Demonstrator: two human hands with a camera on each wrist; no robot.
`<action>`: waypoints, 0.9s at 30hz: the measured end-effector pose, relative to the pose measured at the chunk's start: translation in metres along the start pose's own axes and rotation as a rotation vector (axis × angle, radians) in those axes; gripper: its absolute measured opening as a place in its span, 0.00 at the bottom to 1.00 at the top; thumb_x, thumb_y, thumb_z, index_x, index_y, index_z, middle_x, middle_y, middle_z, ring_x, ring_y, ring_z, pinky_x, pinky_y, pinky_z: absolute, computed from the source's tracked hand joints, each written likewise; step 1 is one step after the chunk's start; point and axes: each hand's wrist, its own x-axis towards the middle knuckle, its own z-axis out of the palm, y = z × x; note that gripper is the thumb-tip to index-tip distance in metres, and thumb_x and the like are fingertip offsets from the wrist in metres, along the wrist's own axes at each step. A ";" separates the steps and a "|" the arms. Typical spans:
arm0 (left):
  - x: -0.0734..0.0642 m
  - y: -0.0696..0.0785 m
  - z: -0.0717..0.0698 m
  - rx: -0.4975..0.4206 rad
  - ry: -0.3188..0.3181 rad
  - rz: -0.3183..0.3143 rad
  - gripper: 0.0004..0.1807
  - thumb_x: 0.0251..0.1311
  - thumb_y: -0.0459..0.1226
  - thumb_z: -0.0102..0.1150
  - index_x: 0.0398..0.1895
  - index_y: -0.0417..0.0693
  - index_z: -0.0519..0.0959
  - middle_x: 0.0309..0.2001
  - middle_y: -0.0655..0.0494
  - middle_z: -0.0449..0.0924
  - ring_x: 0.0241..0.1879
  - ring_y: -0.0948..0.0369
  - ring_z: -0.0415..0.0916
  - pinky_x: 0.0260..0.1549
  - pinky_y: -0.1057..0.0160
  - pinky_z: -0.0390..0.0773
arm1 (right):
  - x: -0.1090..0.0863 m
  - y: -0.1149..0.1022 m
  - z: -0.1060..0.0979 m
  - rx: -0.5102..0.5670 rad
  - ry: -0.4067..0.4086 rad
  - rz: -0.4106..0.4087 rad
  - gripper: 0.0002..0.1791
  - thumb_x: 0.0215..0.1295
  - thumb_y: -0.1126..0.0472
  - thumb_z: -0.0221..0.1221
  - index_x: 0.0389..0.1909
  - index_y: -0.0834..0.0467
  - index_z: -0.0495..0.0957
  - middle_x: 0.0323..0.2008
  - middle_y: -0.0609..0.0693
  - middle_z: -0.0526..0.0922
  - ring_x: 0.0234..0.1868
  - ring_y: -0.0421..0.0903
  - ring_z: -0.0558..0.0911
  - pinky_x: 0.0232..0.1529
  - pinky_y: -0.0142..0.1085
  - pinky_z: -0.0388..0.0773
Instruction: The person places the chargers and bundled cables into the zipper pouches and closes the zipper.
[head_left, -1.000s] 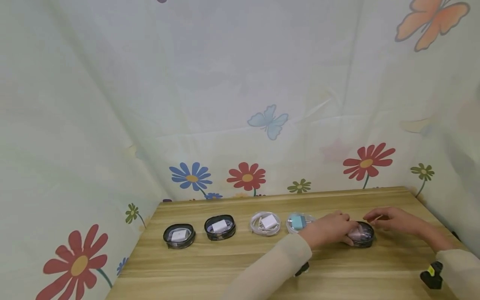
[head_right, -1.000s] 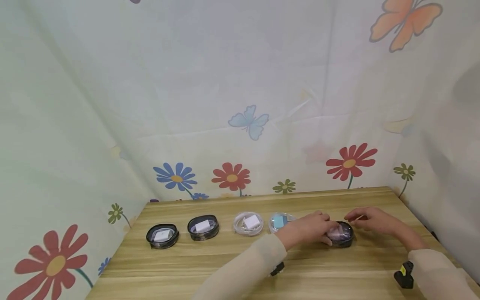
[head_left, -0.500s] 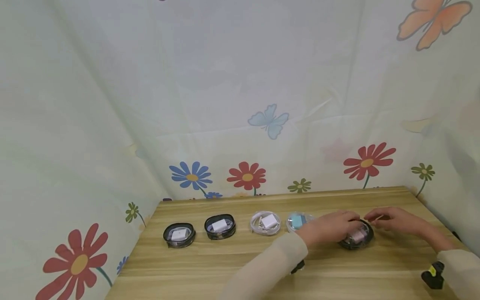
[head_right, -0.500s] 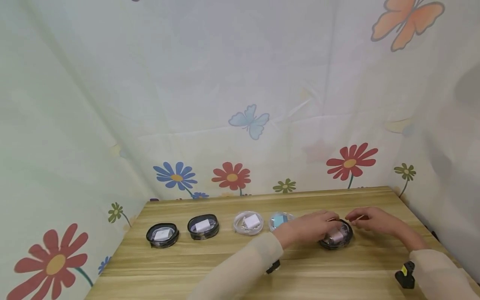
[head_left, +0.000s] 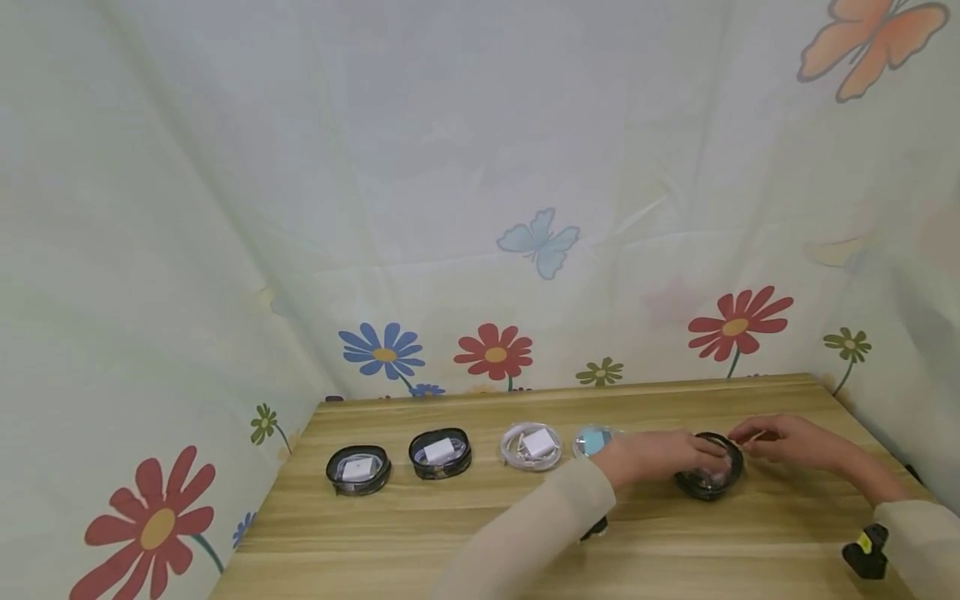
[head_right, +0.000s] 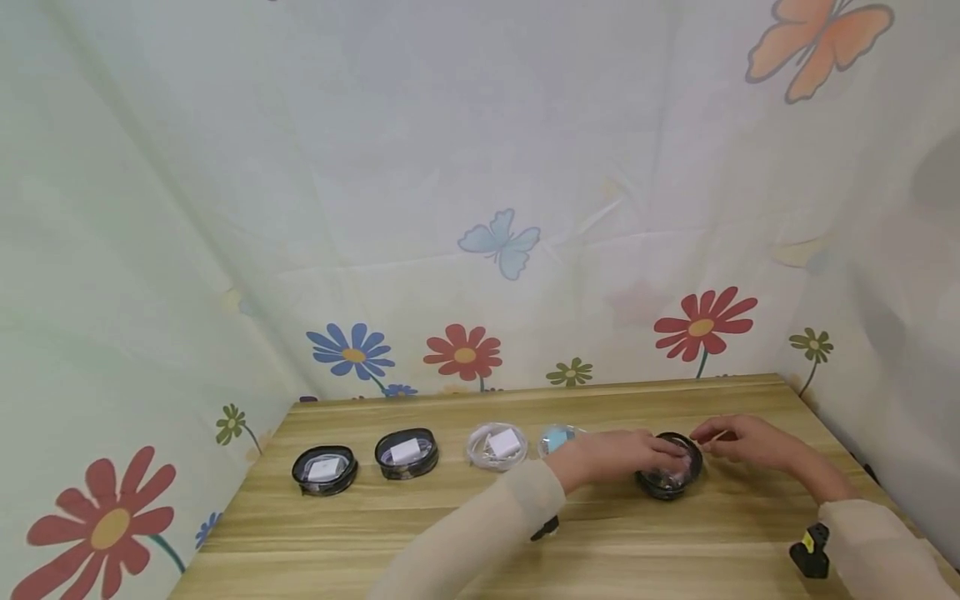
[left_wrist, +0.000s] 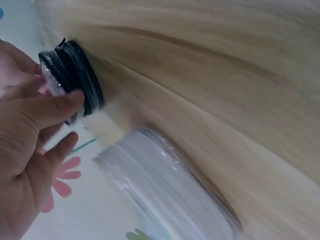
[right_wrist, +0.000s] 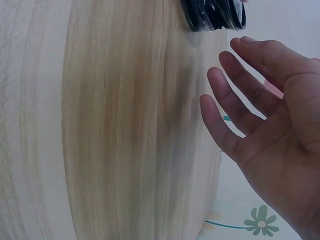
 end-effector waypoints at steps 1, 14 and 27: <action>0.001 0.002 0.000 0.022 0.007 -0.036 0.26 0.76 0.40 0.51 0.75 0.66 0.67 0.74 0.68 0.63 0.71 0.72 0.60 0.65 0.80 0.55 | 0.000 0.000 0.000 -0.006 0.003 0.000 0.16 0.75 0.59 0.58 0.55 0.64 0.81 0.51 0.59 0.84 0.46 0.31 0.79 0.41 0.32 0.81; 0.001 0.023 0.014 0.125 0.091 -0.410 0.43 0.54 0.74 0.55 0.68 0.66 0.67 0.62 0.66 0.65 0.61 0.68 0.64 0.62 0.71 0.67 | 0.001 -0.002 0.012 -0.356 0.108 -0.128 0.16 0.64 0.52 0.69 0.51 0.52 0.86 0.55 0.58 0.84 0.55 0.57 0.81 0.51 0.50 0.81; -0.021 0.012 0.011 0.128 0.119 -0.095 0.34 0.69 0.48 0.62 0.76 0.60 0.64 0.74 0.62 0.61 0.74 0.68 0.55 0.68 0.76 0.55 | -0.003 0.015 0.045 -0.502 0.399 -0.388 0.21 0.43 0.55 0.79 0.42 0.50 0.89 0.57 0.61 0.80 0.73 0.45 0.57 0.68 0.54 0.63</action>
